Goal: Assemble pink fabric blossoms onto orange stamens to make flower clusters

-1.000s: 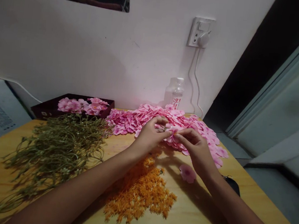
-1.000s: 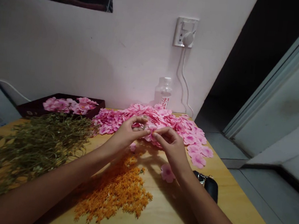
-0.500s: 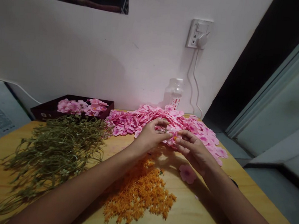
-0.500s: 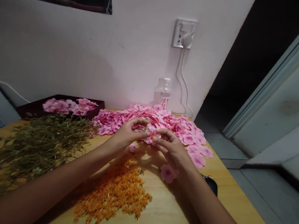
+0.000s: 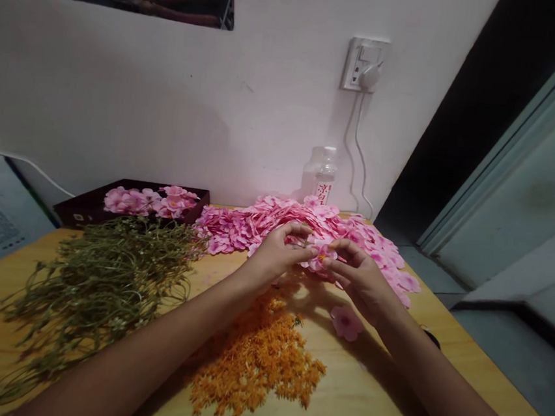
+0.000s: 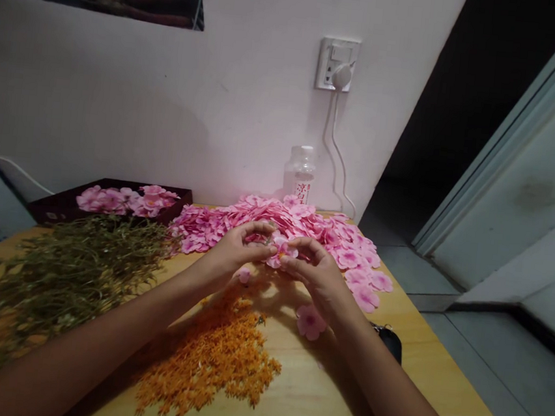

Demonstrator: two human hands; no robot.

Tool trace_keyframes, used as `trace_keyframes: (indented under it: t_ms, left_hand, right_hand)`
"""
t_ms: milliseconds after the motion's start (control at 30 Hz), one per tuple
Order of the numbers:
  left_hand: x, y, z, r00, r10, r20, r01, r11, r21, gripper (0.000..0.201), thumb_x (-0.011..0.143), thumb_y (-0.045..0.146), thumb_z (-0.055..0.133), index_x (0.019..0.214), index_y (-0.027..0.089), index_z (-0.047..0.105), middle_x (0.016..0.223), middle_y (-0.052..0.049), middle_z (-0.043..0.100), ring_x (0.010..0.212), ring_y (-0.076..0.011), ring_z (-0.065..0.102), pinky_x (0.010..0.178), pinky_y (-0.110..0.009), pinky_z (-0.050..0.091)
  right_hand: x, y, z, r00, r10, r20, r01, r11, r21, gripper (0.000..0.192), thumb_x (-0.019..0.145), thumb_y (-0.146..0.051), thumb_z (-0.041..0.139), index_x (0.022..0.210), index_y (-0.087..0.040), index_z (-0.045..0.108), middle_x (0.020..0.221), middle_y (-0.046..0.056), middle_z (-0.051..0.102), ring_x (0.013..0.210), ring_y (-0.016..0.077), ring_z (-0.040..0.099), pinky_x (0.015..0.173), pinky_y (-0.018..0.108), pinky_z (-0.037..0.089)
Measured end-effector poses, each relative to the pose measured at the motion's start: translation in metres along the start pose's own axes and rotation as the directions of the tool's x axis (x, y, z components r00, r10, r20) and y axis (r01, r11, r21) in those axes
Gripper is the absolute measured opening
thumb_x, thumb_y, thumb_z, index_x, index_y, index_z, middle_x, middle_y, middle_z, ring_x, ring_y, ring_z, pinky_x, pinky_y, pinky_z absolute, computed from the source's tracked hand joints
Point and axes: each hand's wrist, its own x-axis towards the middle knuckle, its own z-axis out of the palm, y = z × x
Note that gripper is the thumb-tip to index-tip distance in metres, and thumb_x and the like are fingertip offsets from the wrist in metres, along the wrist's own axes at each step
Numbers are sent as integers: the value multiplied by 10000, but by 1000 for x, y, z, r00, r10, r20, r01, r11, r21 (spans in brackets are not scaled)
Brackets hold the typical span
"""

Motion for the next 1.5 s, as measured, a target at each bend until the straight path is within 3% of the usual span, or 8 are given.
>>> trace_keyframes:
  t_ms: [233,500,667,833,1267,1500]
  left_hand:
    - [0,-4,-1,1000,-12,-6,12,1000,21,406,668,238,727,1028,133,571,1099,-107,571,839,-142,583,724,-274,473]
    - [-1,0,3,1000,15,-14,-15,1000,11,346,663,183,720,963,146,554,1001,-62,580,731,-96,571,673,-249,476]
    - [-2,1,5,997,82,-17,-79,989,127,303,674,174,709,934,141,556,988,-70,581,795,-124,576,709,-274,491]
    - [-1,-1,5,992,127,-3,-125,979,159,280,677,147,698,919,145,556,987,-62,587,806,-118,582,731,-269,493]
    - [-3,-2,7,998,68,-10,-67,997,24,309,669,164,705,932,150,543,907,-34,568,781,-108,556,707,-257,488]
    - [-5,1,9,998,65,-21,-63,994,88,299,687,205,702,935,148,545,945,-60,576,822,-131,569,726,-275,490]
  right_hand:
    - [0,5,3,994,-111,-19,107,979,-174,277,613,-238,796,826,-233,619,804,-23,650,771,144,630,730,288,485]
    - [2,6,-1,1000,-2,-30,1,1000,-28,289,582,-229,814,788,-223,611,740,-34,664,724,149,657,731,304,501]
    - [0,2,2,999,40,19,-41,998,52,265,603,-213,806,801,-229,631,781,-23,677,746,140,654,772,296,508]
    - [0,1,3,999,51,-5,-50,997,65,271,609,-233,803,822,-221,636,821,-4,669,797,156,650,811,311,515]
    - [3,0,-7,994,112,-13,-110,989,99,295,551,-180,826,756,-216,618,721,-50,654,696,103,648,750,241,513]
    - [-1,0,0,999,50,11,-50,996,74,310,568,-192,822,780,-220,597,742,-42,666,702,128,657,726,276,521]
